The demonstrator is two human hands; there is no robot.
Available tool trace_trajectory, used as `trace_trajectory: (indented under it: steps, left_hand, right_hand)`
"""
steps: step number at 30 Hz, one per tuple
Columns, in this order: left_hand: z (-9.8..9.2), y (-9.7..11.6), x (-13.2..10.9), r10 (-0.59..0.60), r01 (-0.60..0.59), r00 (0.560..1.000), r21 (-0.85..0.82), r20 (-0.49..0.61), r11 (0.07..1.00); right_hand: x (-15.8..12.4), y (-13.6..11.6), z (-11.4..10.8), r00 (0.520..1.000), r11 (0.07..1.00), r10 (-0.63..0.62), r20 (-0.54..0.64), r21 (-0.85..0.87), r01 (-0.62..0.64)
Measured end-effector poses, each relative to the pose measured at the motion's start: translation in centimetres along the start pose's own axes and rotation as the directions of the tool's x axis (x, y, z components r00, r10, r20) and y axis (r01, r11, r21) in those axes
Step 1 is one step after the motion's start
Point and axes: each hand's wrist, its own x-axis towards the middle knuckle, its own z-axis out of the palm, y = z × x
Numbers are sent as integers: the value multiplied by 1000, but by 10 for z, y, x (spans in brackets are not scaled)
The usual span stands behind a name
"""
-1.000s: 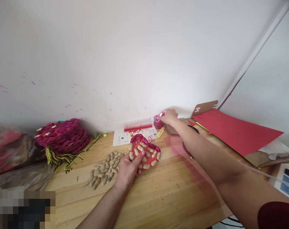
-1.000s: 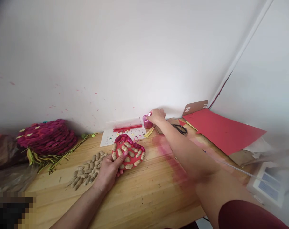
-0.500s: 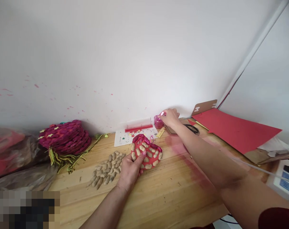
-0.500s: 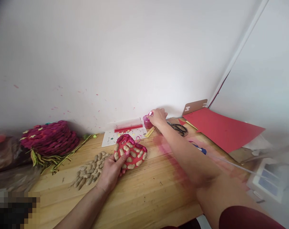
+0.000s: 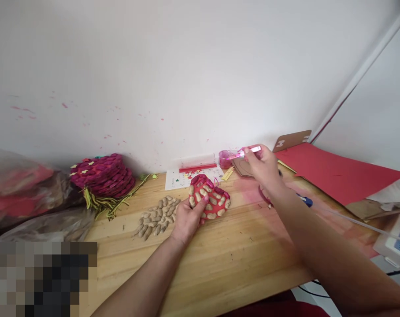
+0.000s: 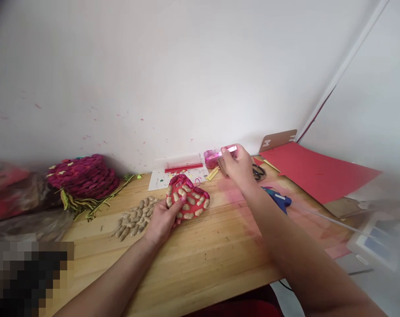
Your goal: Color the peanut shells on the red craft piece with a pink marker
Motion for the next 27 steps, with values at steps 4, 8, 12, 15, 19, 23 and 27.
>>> trace_trajectory:
  steps: [4,8,12,15,19,23,27]
  left_hand:
    - [0,1,-1,20,-19,1000,-9,18,1000]
    - [0,0,-1,51,-50,997,-16,54,999]
    - [0,-2,0,56,-56,996,0,65,998]
    - [0,-2,0,57,-58,996,10,70,998]
    - [1,-1,-1,48,-49,996,19,71,999]
    - [1,1,-3,56,-59,996,41,66,997]
    - [2,1,-4,62,-65,996,50,58,997]
  right_hand:
    - [-56,-27,6,979,923,-149,138,375,87]
    - [-88,-43,14,933,914,-328,151,301,272]
    - [-94,-41,18,861,859,-502,80,158,486]
    - [-93,-37,18,798,802,-596,82,92,590]
    - [-95,-36,16,756,762,-646,106,53,645]
    - [-96,-35,16,727,736,-674,132,32,676]
    - [-96,-32,17,711,723,-685,161,28,690]
